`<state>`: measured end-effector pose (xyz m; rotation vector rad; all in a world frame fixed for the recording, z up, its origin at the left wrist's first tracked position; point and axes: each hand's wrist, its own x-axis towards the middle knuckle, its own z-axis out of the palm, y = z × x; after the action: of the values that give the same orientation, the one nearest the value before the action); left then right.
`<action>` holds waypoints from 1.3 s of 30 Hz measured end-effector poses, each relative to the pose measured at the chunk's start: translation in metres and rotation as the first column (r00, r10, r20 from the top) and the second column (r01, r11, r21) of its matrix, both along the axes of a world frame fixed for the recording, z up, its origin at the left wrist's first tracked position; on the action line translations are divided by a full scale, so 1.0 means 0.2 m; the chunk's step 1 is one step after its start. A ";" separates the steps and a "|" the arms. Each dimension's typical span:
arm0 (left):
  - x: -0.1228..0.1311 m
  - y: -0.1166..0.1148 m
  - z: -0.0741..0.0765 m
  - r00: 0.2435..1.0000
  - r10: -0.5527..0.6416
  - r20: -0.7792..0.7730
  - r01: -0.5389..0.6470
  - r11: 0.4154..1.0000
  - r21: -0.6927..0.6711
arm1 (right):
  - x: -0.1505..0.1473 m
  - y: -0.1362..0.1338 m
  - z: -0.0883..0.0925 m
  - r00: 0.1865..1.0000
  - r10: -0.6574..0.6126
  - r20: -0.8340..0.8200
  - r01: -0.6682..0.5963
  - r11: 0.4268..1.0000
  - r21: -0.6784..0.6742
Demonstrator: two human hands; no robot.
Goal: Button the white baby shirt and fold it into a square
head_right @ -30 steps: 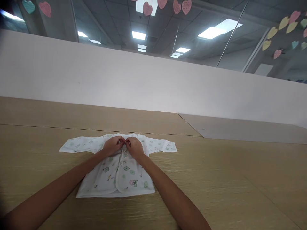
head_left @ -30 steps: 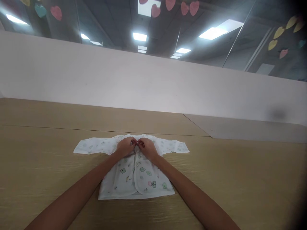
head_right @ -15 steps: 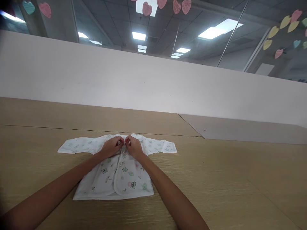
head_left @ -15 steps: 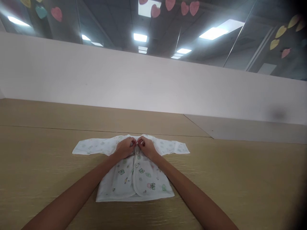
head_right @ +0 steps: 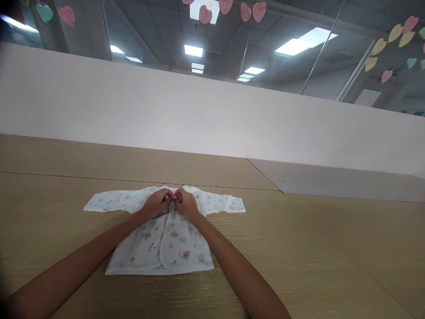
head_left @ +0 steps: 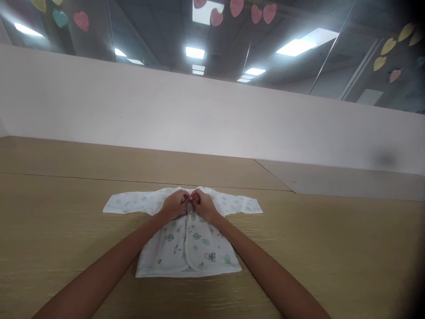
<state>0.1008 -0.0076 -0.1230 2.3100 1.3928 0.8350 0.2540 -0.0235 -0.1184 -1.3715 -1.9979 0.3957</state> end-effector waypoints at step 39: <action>-0.09 0.01 0.11 0.908 -0.316 0.276 0.405 0.830 -0.384 | 0.01 -0.05 0.13 0.998 0.051 0.038 -0.044 0.983 -0.181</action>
<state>0.0824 -0.0054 -0.1011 1.9821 0.8937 0.5514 0.2553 -0.0328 -0.0915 -1.4541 -2.0746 0.5856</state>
